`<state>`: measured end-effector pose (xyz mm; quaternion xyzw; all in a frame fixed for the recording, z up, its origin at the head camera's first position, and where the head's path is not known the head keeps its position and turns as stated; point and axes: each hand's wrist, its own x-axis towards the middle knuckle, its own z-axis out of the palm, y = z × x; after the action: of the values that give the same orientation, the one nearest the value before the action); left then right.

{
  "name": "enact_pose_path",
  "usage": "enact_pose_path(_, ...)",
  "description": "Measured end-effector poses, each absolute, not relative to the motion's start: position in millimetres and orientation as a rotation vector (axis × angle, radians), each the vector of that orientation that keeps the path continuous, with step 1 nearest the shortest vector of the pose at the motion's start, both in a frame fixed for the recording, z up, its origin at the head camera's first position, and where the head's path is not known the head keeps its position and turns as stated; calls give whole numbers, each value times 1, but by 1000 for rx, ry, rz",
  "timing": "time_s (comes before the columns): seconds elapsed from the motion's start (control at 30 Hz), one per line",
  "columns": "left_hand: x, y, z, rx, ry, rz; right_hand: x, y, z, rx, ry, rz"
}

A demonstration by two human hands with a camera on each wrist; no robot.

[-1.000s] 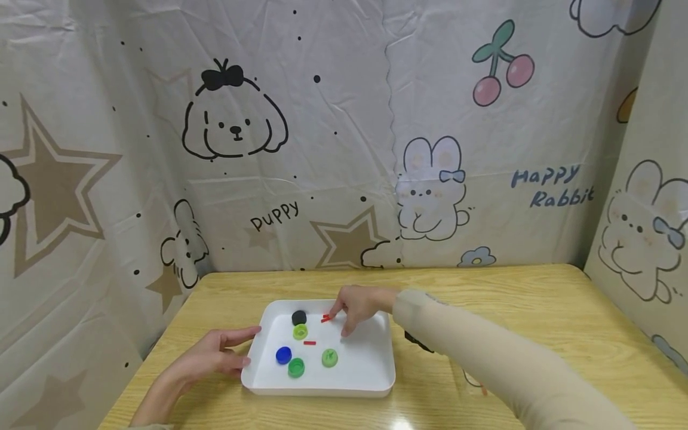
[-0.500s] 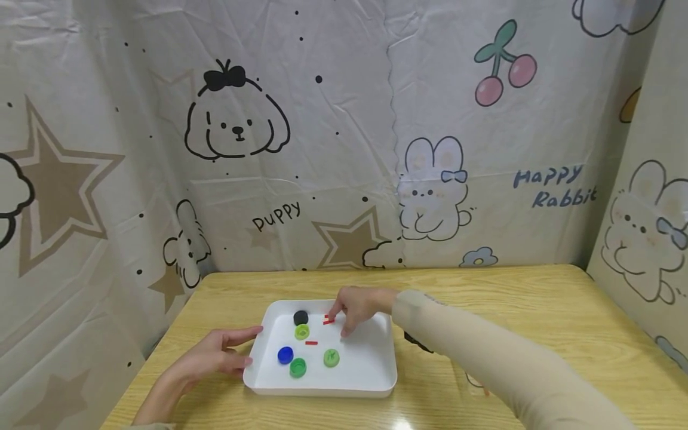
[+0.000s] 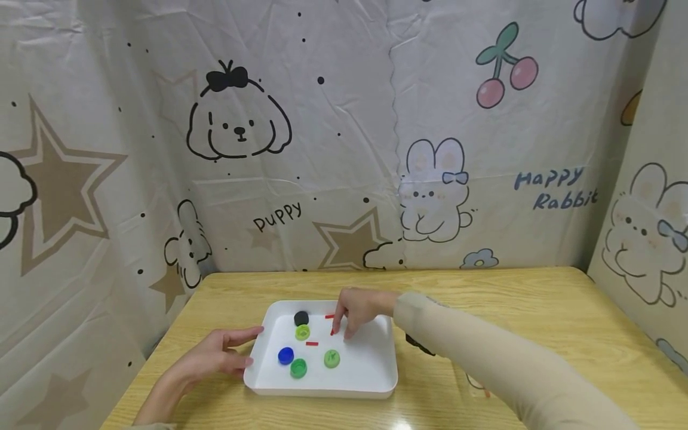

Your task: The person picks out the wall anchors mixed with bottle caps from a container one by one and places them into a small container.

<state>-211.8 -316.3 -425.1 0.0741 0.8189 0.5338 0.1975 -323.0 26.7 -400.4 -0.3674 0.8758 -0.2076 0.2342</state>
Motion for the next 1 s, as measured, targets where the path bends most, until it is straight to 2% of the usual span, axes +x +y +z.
enact_pose_path(0.47,-212,-316,-425,197,2303,1477,-321,16,-405,-1081,2536,-529)
enact_pose_path(1.0,-211,-316,-425,219,2286,1495,-321,10,-406,-939,2519,-612)
